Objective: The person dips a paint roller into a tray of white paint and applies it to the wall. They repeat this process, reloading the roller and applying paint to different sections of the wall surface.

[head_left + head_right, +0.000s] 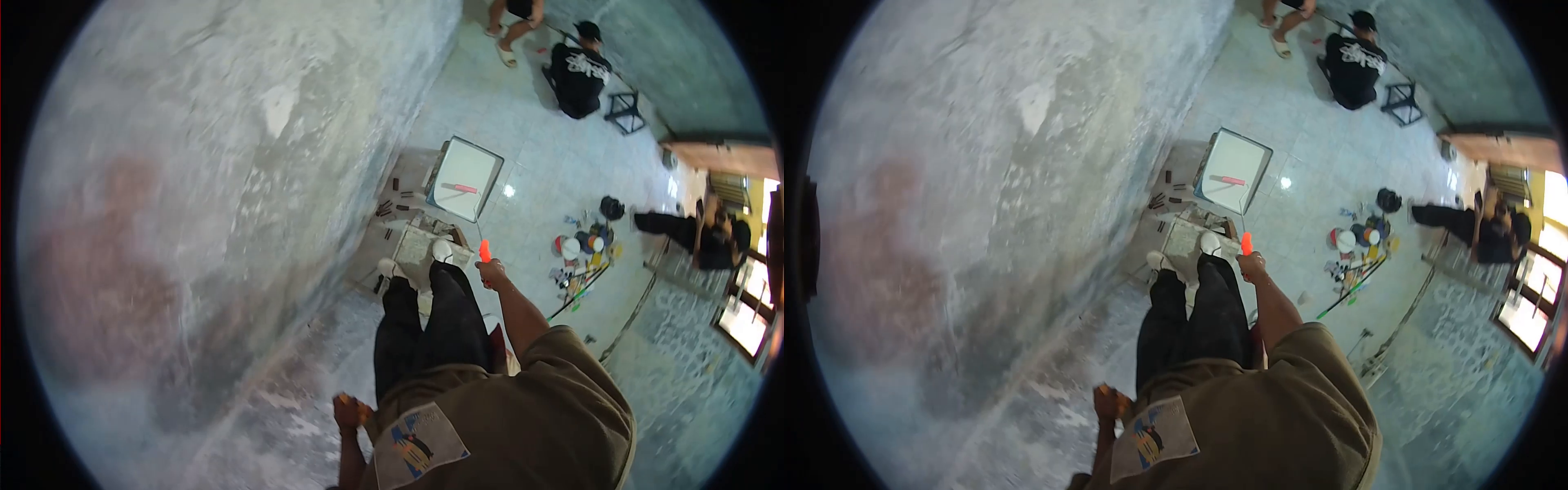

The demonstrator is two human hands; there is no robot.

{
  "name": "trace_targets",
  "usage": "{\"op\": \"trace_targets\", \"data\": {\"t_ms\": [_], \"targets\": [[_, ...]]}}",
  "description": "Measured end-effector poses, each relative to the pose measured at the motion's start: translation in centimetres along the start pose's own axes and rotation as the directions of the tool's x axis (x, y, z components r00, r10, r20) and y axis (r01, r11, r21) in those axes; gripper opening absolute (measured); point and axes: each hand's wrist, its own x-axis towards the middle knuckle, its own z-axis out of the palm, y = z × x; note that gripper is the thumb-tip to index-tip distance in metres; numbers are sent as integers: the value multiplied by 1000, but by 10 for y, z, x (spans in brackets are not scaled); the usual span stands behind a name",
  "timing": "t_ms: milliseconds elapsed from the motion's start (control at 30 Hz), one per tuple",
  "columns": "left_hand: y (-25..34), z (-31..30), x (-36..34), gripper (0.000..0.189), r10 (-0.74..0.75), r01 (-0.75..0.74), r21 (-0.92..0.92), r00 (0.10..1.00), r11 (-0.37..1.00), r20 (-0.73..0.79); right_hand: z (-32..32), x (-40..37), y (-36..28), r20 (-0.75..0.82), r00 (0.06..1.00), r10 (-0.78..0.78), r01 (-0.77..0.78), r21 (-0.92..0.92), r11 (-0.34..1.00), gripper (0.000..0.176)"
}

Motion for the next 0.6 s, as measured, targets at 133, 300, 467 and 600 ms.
{"op": "trace_targets", "data": {"t_ms": [133, 300, 467, 600], "targets": [[-34, 14, -21, 34, -166, 173, -121, 984, 977, 69, 28, 27, -14, -43, 996, 78, -73, 108, 991, 32], [-107, 41, -26, 35, -222, 250, -160, 960, 955, 172, 53, 42, -39, -38, 990, 138, -134, 100, 986, 41], [-115, 40, -20, 21, -308, 450, -567, 891, 690, 333, 98, 91, -32, -209, 975, 83, -79, 24, 997, 47], [-100, 24, -16, 23, -190, 569, -720, 818, 396, 542, 108, 119, -39, -220, 973, 63, -64, 1, 998, 54]]}}
